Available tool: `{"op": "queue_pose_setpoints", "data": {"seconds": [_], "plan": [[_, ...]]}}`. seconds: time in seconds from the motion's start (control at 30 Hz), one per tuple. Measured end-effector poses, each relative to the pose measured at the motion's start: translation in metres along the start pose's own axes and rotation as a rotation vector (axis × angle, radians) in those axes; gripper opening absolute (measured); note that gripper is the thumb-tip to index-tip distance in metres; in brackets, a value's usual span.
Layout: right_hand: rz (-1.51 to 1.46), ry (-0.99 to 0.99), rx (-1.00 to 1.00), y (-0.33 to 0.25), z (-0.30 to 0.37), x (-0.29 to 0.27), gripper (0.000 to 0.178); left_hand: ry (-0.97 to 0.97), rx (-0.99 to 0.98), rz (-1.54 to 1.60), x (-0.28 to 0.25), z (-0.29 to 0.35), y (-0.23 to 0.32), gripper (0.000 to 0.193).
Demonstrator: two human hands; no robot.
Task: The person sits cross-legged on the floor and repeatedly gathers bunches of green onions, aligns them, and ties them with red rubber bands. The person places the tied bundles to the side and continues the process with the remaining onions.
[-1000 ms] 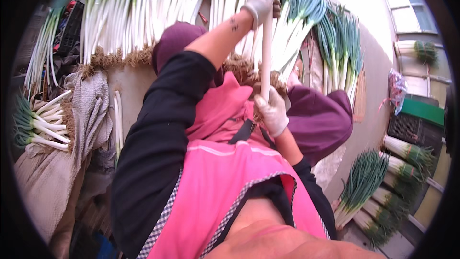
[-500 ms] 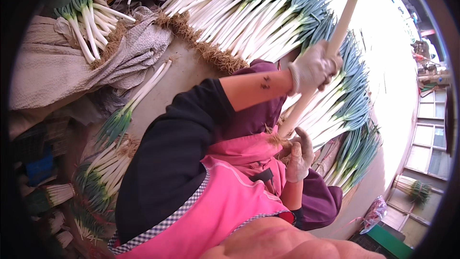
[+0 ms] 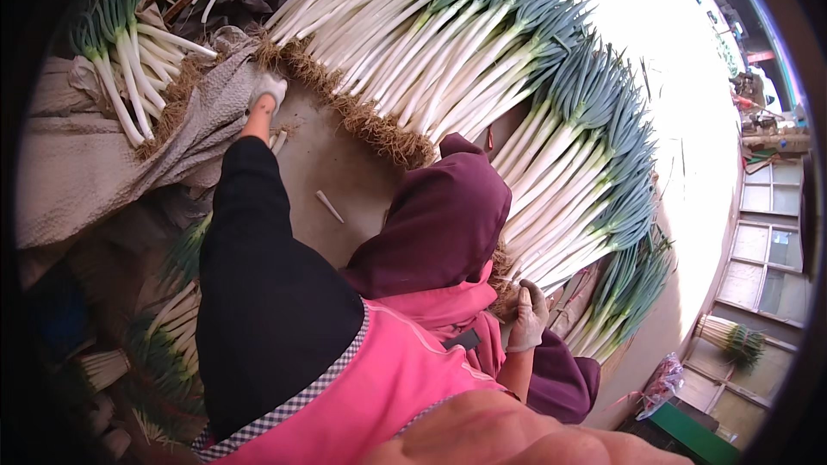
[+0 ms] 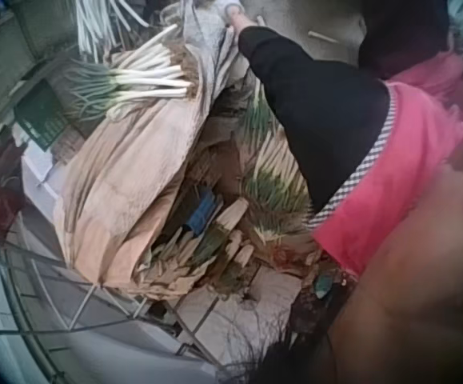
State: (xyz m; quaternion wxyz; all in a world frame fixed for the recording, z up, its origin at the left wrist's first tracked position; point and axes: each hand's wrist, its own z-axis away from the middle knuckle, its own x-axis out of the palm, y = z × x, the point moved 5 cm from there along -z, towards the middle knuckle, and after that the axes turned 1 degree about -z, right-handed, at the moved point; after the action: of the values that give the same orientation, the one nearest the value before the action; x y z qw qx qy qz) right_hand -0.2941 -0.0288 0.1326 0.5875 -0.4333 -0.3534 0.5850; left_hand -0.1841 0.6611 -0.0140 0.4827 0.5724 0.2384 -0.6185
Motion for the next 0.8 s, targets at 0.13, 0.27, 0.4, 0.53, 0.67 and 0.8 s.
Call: {"op": "queue_pose_setpoints", "data": {"seconds": [0.13, 0.27, 0.4, 0.53, 0.67, 0.8], "plan": [[0.051, -0.043, 0.115, 0.043, -0.031, -0.007, 0.026, -0.248, 0.121, 0.249, 0.117, 0.013, -0.109, 0.033], [0.138, -0.057, 0.152, 0.064, -0.066, -0.011, 0.021, -0.603, 0.143, 0.891, 0.071, 0.12, 0.011, 0.022], [0.14, -0.029, 0.176, 0.055, -0.096, -0.003, 0.026, -0.566, 0.493, 1.057, -0.082, 0.245, 0.178, 0.029], [0.514, 0.133, -0.043, 0.072, -0.151, 0.013, 0.04, -0.843, 1.071, 1.38, -0.141, 0.334, 0.285, 0.033], [1.154, 0.113, 0.044, 0.016, -0.165, 0.081, 0.084, -0.995, 1.031, 1.4, -0.082, 0.394, 0.344, 0.019], [1.156, 0.172, 0.067, 0.055, -0.196, 0.074, 0.08, -1.205, 0.468, 1.217, -0.014, 0.419, 0.348, 0.024]]}}
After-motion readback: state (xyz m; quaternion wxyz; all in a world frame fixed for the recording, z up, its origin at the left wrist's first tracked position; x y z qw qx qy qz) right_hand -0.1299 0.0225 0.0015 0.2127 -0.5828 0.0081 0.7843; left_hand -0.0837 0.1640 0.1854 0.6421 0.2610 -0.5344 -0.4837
